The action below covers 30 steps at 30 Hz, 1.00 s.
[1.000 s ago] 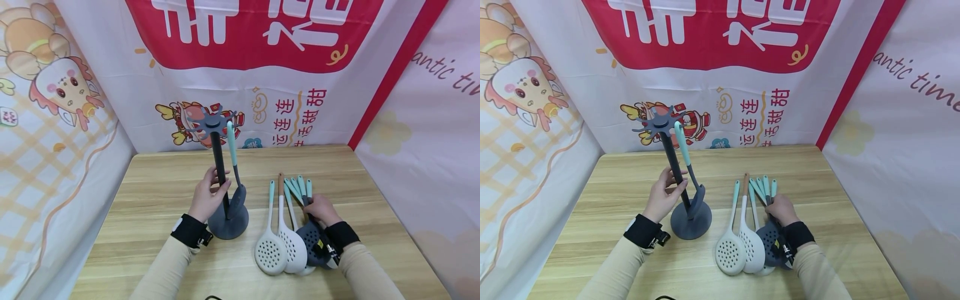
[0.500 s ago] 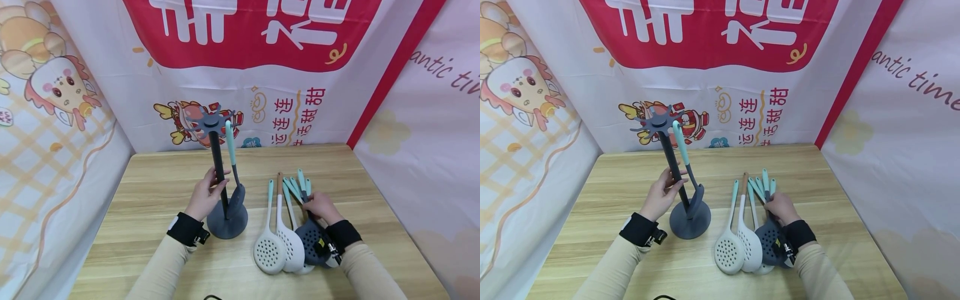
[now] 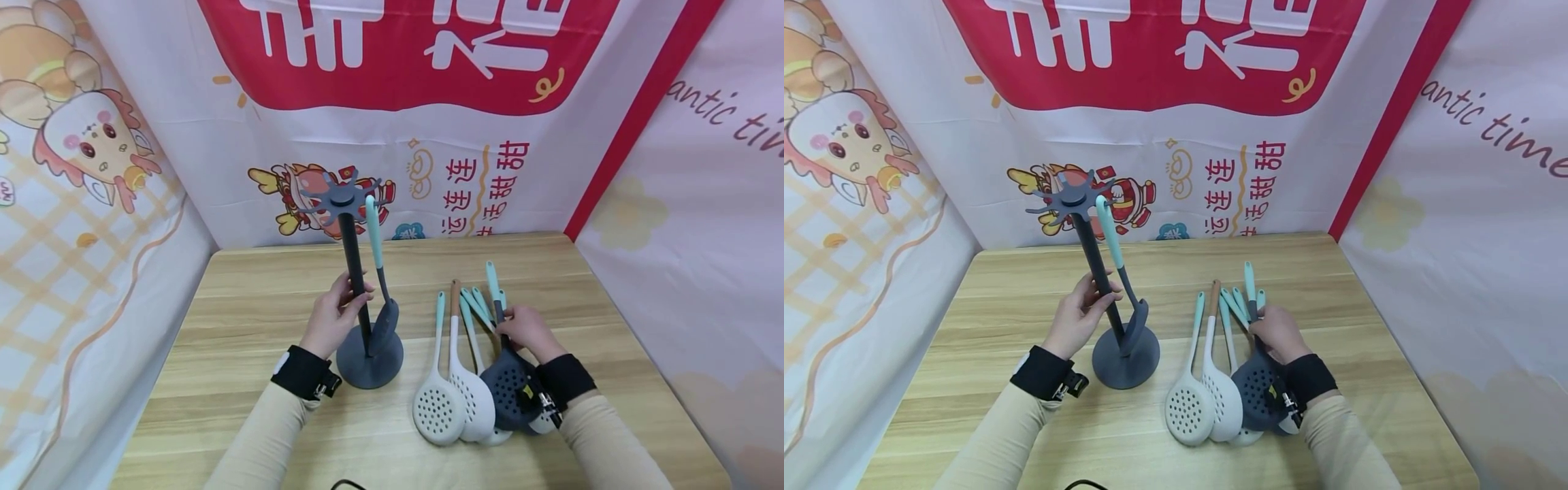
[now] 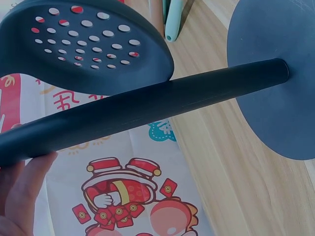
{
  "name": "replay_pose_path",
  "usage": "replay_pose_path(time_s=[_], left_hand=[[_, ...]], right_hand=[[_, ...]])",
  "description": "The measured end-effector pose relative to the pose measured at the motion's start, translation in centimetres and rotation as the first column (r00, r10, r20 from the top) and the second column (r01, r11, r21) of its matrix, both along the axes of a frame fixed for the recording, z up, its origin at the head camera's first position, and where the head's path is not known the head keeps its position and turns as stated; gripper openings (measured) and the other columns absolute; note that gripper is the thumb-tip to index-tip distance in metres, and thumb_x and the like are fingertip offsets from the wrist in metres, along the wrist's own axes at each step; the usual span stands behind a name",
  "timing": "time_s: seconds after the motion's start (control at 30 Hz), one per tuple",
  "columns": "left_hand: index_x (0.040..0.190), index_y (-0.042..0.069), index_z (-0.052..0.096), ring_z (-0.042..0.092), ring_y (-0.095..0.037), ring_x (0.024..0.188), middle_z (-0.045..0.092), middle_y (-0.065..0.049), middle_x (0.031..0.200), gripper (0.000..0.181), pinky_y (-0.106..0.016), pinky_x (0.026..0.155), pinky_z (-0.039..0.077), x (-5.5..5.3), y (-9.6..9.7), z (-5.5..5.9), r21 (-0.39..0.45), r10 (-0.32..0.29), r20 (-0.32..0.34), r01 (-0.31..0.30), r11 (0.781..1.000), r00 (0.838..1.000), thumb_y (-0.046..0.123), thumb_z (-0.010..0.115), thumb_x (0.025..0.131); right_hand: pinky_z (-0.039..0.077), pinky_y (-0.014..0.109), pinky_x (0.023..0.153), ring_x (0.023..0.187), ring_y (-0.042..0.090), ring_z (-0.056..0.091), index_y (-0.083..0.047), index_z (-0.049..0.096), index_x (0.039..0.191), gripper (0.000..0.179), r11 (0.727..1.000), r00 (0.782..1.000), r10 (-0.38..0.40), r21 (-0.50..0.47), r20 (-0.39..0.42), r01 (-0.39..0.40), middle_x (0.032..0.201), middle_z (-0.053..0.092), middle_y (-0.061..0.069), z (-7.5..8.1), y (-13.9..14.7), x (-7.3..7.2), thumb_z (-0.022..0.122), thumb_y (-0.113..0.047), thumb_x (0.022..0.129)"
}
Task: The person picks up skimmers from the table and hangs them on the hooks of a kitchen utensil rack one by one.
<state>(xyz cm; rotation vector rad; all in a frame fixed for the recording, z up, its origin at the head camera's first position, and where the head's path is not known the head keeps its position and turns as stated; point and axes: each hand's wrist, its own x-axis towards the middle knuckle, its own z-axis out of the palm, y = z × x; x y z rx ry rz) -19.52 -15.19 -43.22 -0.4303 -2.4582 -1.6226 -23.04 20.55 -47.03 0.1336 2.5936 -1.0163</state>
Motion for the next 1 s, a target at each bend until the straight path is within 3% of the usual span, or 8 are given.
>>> replay_pose_path(time_s=[0.43,0.77,1.0], left_hand=[[0.132,0.016,0.055,0.072,-0.023,0.103,0.072,-0.007,0.112,0.034,-0.042,0.094,0.057,0.1,-0.1,0.0,-0.016,0.028,-0.017,-0.028,0.999,0.999,0.015,0.060,0.098],[0.134,0.015,0.056,0.072,-0.027,0.103,0.072,-0.010,0.111,0.036,-0.043,0.095,0.056,0.2,0.0,0.1,0.008,0.048,-0.003,-0.048,0.999,0.999,0.013,0.061,0.098],[0.134,0.013,0.056,0.072,-0.028,0.104,0.072,-0.013,0.111,0.036,-0.044,0.096,0.056,0.2,0.0,0.0,0.024,0.046,-0.017,-0.046,0.999,0.999,0.015,0.060,0.098]], right_hand=[[0.058,0.030,0.062,0.077,0.023,0.066,0.011,0.049,0.138,0.053,0.999,0.999,-0.011,0.046,-0.034,0.013,0.111,0.063,0.028,1.2,0.6,-0.2,0.062,-0.010,0.091],[0.060,0.032,0.065,0.075,0.021,0.068,0.010,0.046,0.140,0.054,1.000,0.998,-0.005,0.009,-0.055,0.005,0.114,0.063,0.030,2.4,0.5,-0.2,0.060,-0.011,0.092],[0.060,0.034,0.066,0.076,0.022,0.068,0.009,0.045,0.142,0.053,1.000,0.996,0.009,0.029,-0.089,-0.007,0.119,0.062,0.031,4.1,-0.2,0.3,0.058,-0.013,0.095]])
